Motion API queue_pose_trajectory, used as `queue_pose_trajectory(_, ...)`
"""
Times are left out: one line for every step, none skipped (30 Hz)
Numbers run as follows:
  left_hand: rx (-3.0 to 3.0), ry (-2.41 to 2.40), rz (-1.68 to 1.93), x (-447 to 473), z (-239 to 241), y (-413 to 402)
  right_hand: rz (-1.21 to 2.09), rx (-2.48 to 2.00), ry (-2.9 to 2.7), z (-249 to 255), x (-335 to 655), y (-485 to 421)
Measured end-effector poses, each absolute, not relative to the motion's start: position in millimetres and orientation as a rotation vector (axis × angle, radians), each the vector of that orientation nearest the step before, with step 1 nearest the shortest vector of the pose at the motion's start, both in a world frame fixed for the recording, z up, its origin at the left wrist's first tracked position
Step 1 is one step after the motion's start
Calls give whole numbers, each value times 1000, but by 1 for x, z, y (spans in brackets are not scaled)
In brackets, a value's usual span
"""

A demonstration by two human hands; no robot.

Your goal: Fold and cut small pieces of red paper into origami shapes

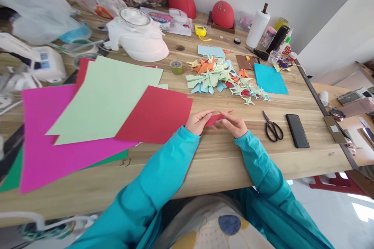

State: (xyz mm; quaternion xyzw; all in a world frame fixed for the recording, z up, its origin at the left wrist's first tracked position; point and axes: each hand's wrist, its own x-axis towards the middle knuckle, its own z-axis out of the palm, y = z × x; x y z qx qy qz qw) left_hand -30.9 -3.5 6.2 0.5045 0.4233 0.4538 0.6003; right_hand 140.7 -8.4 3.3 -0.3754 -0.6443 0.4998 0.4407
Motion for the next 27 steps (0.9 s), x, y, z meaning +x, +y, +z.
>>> queue_pose_trajectory(1166,963,1035,-30,5,-4,1231,-926,-1648,2,139,-9)
queue_pose_trajectory(1159,939,1016,-29,3,-4,1218,-930,-1675,1,137,-9)
queue_pose_trajectory(1147,912,997,-28,1,-4,1202,-942,-1677,-1,136,-9)
queue_pose_trajectory(1130,888,982,-27,0,-4,1184,-959,-1655,-2,136,-9)
queue_pose_trajectory(1117,870,973,-27,-1,-4,1166,-982,-1613,-3,136,-8)
queue_pose_trajectory(1112,865,972,-27,-1,-4,1148,-1005,-1560,-4,137,-8)
queue_pose_trajectory(1127,872,979,-28,-1,-4,1131,-1027,-1504,-4,138,-7)
queue_pose_trajectory(1166,890,995,-28,0,-4,1113,-1046,-1444,-5,139,-6)
queue_pose_trajectory(1224,907,1027,-29,0,-5,1102,-1065,-1389,-5,139,-5)
queue_pose_trajectory(1296,918,1066,-29,1,-5,1098,-1081,-1343,-5,140,-4)
queue_pose_trajectory(1374,915,1103,-29,1,-6,1099,-1095,-1303,-5,140,-3)
queue_pose_trajectory(1450,901,1132,-29,0,-6,1104,-1106,-1272,-6,141,-3)
queue_pose_trajectory(1522,883,1150,-28,0,-7,1113,-1111,-1250,-6,141,-2)
queue_pose_trajectory(1590,871,1162,-27,-1,-7,1127,-1111,-1237,-6,140,-2)
queue_pose_trajectory(1659,869,1170,-26,-2,-7,1139,-1107,-1228,-7,140,-2)
queue_pose_trajectory(1729,878,1180,-26,-3,-7,1147,-1101,-1222,-7,140,-3)
queue_pose_trajectory(1790,893,1200,-25,-3,-7,1154,-1096,-1223,-7,139,-3)
queue_pose_trajectory(1837,908,1227,-25,-3,-6,1159,-1094,-1227,-6,139,-3)
queue_pose_trajectory(1866,919,1256,-25,-2,-6,1163,-1095,-1231,-5,139,-4)
queue_pose_trajectory(1874,925,1279,-25,-2,-5,1169,-1096,-1237,-5,139,-4)
queue_pose_trajectory(1864,930,1296,-25,-2,-5,1181,-1092,-1243,-3,139,-5)
queue_pose_trajectory(1843,939,1308,-25,-1,-5,1198,-1083,-1247,-2,139,-5)
queue_pose_trajectory(1820,947,1309,-24,-1,-5,1217,-1067,-1249,-1,139,-6)
queue_pose_trajectory(1796,956,1304,-24,-1,-5,1235,-1049,-1247,0,139,-6)
queue_pose_trajectory(1775,964,1296,-24,-1,-5,1250,-1033,-1245,1,138,-7)
queue_pose_trajectory(1755,970,1286,-24,-2,-5,1260,-1024,-1242,1,138,-7)
queue_pose_trajectory(1733,974,1279,-24,-2,-6,1265,-1024,-1241,1,138,-7)
